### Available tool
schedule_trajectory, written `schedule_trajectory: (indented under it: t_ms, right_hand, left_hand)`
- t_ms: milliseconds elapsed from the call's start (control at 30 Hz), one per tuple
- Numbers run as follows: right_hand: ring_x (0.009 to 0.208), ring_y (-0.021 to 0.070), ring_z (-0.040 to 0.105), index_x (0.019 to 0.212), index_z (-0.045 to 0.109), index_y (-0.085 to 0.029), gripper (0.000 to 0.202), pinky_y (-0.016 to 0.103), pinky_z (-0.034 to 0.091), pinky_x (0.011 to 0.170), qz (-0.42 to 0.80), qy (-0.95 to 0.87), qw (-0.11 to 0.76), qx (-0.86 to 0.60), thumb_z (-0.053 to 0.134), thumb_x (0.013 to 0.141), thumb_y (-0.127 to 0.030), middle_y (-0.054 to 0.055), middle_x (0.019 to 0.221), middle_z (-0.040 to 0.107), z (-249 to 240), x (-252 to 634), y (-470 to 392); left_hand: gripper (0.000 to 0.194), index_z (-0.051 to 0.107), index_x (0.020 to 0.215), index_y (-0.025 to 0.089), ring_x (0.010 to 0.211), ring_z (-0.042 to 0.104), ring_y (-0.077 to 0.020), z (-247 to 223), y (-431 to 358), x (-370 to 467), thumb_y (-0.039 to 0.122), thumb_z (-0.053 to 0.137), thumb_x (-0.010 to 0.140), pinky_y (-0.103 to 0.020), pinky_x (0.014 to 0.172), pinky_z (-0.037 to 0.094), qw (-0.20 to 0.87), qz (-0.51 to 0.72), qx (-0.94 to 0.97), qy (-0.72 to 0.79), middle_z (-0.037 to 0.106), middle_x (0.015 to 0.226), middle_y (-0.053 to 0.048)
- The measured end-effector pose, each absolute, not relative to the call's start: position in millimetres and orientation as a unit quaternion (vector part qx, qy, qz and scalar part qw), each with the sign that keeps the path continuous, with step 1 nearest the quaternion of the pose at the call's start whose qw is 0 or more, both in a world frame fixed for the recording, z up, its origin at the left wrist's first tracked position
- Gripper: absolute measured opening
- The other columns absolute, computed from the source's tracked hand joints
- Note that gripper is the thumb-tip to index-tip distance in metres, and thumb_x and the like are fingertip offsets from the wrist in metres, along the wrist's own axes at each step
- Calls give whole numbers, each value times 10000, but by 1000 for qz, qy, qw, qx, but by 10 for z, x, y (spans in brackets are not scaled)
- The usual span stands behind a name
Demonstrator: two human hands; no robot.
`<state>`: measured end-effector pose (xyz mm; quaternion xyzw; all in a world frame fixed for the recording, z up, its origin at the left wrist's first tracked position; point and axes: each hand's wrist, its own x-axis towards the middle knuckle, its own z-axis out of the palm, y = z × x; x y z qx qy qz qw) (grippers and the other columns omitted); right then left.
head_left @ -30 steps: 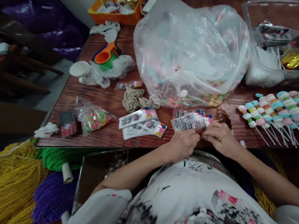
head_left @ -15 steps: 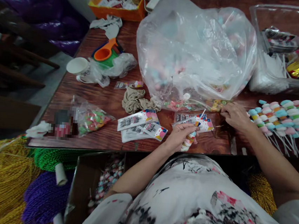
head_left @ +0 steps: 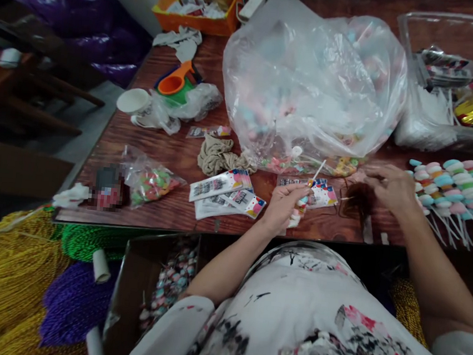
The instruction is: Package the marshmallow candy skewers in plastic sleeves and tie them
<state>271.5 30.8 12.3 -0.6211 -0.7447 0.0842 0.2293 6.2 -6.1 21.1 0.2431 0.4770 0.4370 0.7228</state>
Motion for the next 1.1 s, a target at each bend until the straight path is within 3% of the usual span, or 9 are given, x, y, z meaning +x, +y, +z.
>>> schedule_trajectory:
  t_ms: [133, 300, 400, 567, 633, 800, 967, 1100]
  right_hand:
    - [898, 257, 612, 825, 725, -215, 167, 379, 445, 767, 77, -766, 119, -627, 579, 830, -296, 89, 932, 719, -154, 2686, 529]
    - [743, 221, 567, 731, 639, -204, 137, 344, 394, 672, 84, -797, 103, -589, 520, 796, -189, 83, 769, 667, -193, 2652, 608]
    - [663, 203, 553, 776, 625, -212, 120, 335, 398, 637, 103, -784, 172, -588, 512, 816, -205, 57, 719, 650, -40, 2698, 506]
    - [656, 174, 616, 960, 666, -252, 122, 320, 489, 650, 221, -686, 433, -541, 576, 878, -259, 14, 806, 700, 341, 2212, 0]
    - [772, 192, 673, 1023, 700, -270, 190, 344, 528, 750, 209, -716, 442, -498, 591, 876, -220, 27, 906, 739, 404, 1910, -183]
    - [830, 202, 712, 1174, 690, -277, 363, 361, 561, 771, 158, -760, 433, -458, 521, 890, -128, 53, 950, 763, 318, 1572, -272]
    - [816, 185, 727, 1137, 713, -249, 367, 330, 574, 757, 144, -774, 421, -450, 500, 878, -98, 61, 957, 772, 283, 1588, -200]
    - [829, 172, 735, 1108, 718, -242, 323, 302, 586, 757, 160, -767, 424, -454, 541, 867, -123, 49, 977, 776, 286, 1565, -185]
  left_hand:
    - [382, 681, 743, 103, 413, 516, -61, 215, -111, 63, 398, 848, 567, -177, 379, 382, 727, 430, 234, 481, 644, 583, -4]
    - [386, 671, 748, 104, 401, 511, -53, 208, -143, 65, 415, 837, 591, -183, 389, 404, 743, 415, 240, 467, 648, 609, 1]
    - [366, 678, 736, 108, 416, 507, -52, 185, -127, 35, 411, 830, 598, -182, 402, 402, 734, 423, 240, 474, 640, 599, 2]
    - [298, 706, 722, 119, 496, 545, -66, 142, -63, 168, 373, 809, 606, -180, 459, 415, 721, 443, 255, 468, 655, 630, -10]
    - [261, 714, 720, 130, 555, 555, -63, 128, -32, 244, 356, 797, 617, -169, 511, 420, 703, 468, 270, 463, 655, 649, -6]
    - [210, 733, 733, 153, 575, 483, -53, 167, -38, 224, 358, 742, 686, -171, 568, 397, 672, 488, 349, 433, 600, 622, 22]
    - [308, 736, 762, 162, 718, 529, -103, 274, -135, 65, 464, 747, 707, -224, 715, 452, 657, 465, 414, 425, 635, 739, -7]
    - [415, 704, 715, 149, 684, 475, -92, 207, -132, 15, 563, 726, 732, -228, 699, 422, 633, 471, 451, 416, 562, 680, 8]
